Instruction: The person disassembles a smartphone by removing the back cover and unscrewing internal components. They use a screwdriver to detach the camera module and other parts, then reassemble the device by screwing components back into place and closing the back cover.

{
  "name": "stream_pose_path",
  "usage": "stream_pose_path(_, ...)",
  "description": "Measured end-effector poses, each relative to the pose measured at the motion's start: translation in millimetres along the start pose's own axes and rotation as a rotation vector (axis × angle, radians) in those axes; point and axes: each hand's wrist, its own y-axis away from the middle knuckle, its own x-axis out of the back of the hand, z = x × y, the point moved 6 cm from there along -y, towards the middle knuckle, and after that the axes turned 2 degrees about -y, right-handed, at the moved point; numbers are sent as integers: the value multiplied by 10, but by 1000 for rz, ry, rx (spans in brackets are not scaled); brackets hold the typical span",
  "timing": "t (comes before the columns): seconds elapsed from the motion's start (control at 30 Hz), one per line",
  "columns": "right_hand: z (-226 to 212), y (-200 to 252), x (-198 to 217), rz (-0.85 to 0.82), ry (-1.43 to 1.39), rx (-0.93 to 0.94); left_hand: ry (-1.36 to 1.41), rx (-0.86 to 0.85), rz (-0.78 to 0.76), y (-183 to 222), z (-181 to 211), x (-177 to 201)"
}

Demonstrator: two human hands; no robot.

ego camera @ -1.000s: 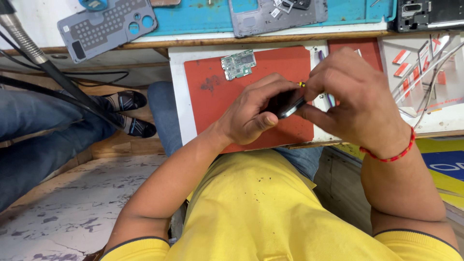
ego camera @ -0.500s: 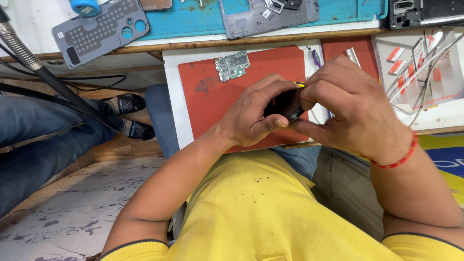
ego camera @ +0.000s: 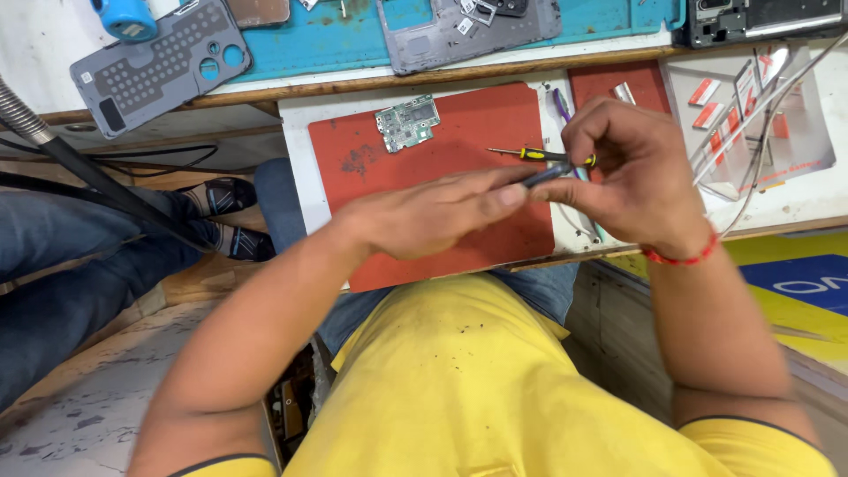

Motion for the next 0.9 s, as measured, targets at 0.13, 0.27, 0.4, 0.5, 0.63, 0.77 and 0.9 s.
stream_pose_path(0.13, 520, 59, -209, 6, -236, -163, 16, 381, -152, 136, -196, -41)
stream_pose_path(0.27, 626, 97, -204, -7, -166, -101, -194, 515, -147, 56, -248, -51)
stream_pose_path(0.4, 424, 77, -97, -78, 161, -14, -298, 577, -111, -16, -208, -114)
stream_pose_path(0.5, 303, 58, -60, -127, 381, 55, -325, 550, -123, -79, -170, -124)
stream_pose_path(0.63, 218, 76, -38, -130, 459, 113, -289, 649, -146, -59, -212, -119)
stream_pose_path(0.77, 137, -1, -79, -143, 538, 156, -249, 617, -94, -62, -167, -115)
stream_pose_path(0.9, 110, -70, -150, -166, 586, 104, -221, 617, -60, -62, -147, -111)
